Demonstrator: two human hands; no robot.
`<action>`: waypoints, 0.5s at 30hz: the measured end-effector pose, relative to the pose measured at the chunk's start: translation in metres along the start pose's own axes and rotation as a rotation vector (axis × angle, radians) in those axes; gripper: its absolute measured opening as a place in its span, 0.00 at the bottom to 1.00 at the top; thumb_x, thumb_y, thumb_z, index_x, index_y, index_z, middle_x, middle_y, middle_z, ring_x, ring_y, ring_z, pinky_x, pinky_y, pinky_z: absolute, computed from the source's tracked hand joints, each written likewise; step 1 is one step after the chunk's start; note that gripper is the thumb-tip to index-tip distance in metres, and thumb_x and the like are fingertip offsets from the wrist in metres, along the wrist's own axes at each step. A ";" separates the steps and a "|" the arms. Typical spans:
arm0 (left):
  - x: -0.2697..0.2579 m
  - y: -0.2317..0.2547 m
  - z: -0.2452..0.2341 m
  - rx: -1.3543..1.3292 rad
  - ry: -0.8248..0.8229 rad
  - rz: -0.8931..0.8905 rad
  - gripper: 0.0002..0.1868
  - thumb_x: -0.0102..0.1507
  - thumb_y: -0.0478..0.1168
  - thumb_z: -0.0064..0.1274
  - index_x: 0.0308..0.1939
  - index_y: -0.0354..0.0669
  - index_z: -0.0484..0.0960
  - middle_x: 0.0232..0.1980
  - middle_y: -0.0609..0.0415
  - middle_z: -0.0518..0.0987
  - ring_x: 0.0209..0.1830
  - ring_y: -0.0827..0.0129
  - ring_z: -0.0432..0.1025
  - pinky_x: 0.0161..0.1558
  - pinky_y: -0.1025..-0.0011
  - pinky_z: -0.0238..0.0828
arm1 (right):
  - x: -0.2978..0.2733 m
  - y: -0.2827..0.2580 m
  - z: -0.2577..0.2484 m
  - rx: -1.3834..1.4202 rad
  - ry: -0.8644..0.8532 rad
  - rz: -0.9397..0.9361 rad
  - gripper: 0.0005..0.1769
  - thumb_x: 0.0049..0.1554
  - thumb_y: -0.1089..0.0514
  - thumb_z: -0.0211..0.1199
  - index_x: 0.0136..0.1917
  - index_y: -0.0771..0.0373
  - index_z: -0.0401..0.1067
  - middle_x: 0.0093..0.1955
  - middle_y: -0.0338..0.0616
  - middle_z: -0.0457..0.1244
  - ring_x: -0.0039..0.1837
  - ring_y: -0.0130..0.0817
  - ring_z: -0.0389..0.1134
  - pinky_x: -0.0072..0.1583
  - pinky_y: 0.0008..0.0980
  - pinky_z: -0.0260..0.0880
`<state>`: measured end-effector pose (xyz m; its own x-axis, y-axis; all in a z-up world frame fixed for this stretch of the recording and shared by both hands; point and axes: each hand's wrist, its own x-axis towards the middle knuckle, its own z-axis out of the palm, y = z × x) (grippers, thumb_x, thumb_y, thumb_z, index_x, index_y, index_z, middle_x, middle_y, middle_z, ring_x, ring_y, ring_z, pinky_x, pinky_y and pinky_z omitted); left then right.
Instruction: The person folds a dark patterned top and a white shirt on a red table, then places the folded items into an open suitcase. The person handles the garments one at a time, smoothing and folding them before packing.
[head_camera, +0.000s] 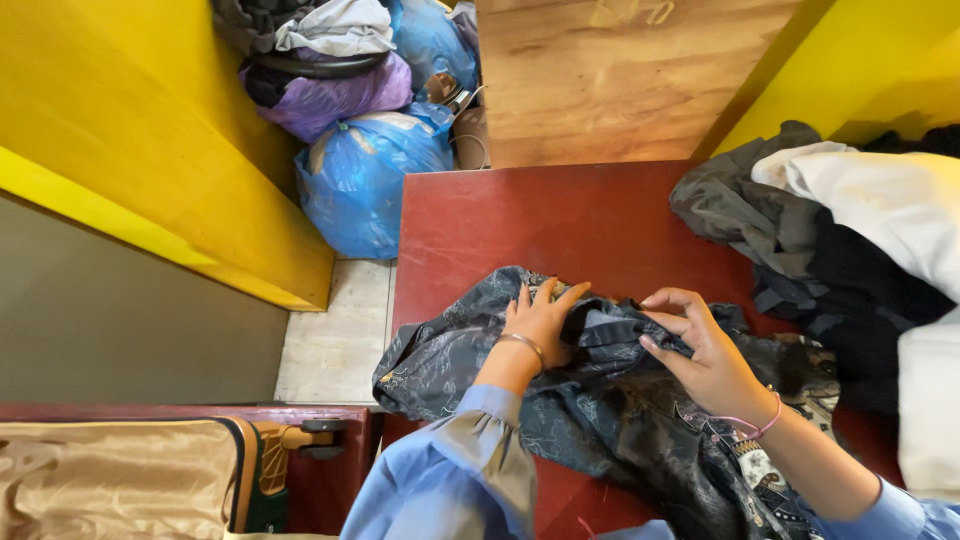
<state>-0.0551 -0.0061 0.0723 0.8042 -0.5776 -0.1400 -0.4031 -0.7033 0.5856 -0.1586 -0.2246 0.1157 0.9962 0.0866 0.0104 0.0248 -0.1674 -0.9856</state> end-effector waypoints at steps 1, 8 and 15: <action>-0.003 -0.002 0.003 0.007 0.072 0.064 0.47 0.45 0.39 0.70 0.69 0.63 0.73 0.71 0.47 0.68 0.68 0.41 0.58 0.64 0.45 0.53 | -0.001 -0.001 -0.001 0.018 -0.003 -0.002 0.25 0.59 0.71 0.57 0.67 0.63 0.55 0.64 0.51 0.68 0.67 0.30 0.66 0.69 0.31 0.61; 0.016 -0.037 0.033 -0.669 0.347 0.200 0.18 0.61 0.36 0.64 0.56 0.46 0.85 0.58 0.53 0.84 0.57 0.62 0.80 0.60 0.69 0.74 | -0.015 -0.009 -0.001 -0.037 -0.055 0.003 0.28 0.58 0.73 0.56 0.69 0.63 0.53 0.68 0.47 0.63 0.72 0.31 0.63 0.72 0.32 0.56; 0.024 -0.045 0.051 -1.161 -0.266 0.076 0.29 0.61 0.37 0.58 0.68 0.45 0.75 0.55 0.59 0.80 0.54 0.75 0.72 0.57 0.75 0.69 | -0.038 -0.022 0.000 -0.166 -0.155 0.005 0.29 0.55 0.75 0.56 0.68 0.62 0.57 0.65 0.44 0.60 0.76 0.35 0.62 0.70 0.31 0.56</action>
<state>-0.0400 -0.0095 0.0020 0.6246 -0.7655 -0.1544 0.3001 0.0527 0.9525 -0.1965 -0.2246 0.1373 0.9718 0.2333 -0.0329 0.0465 -0.3266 -0.9440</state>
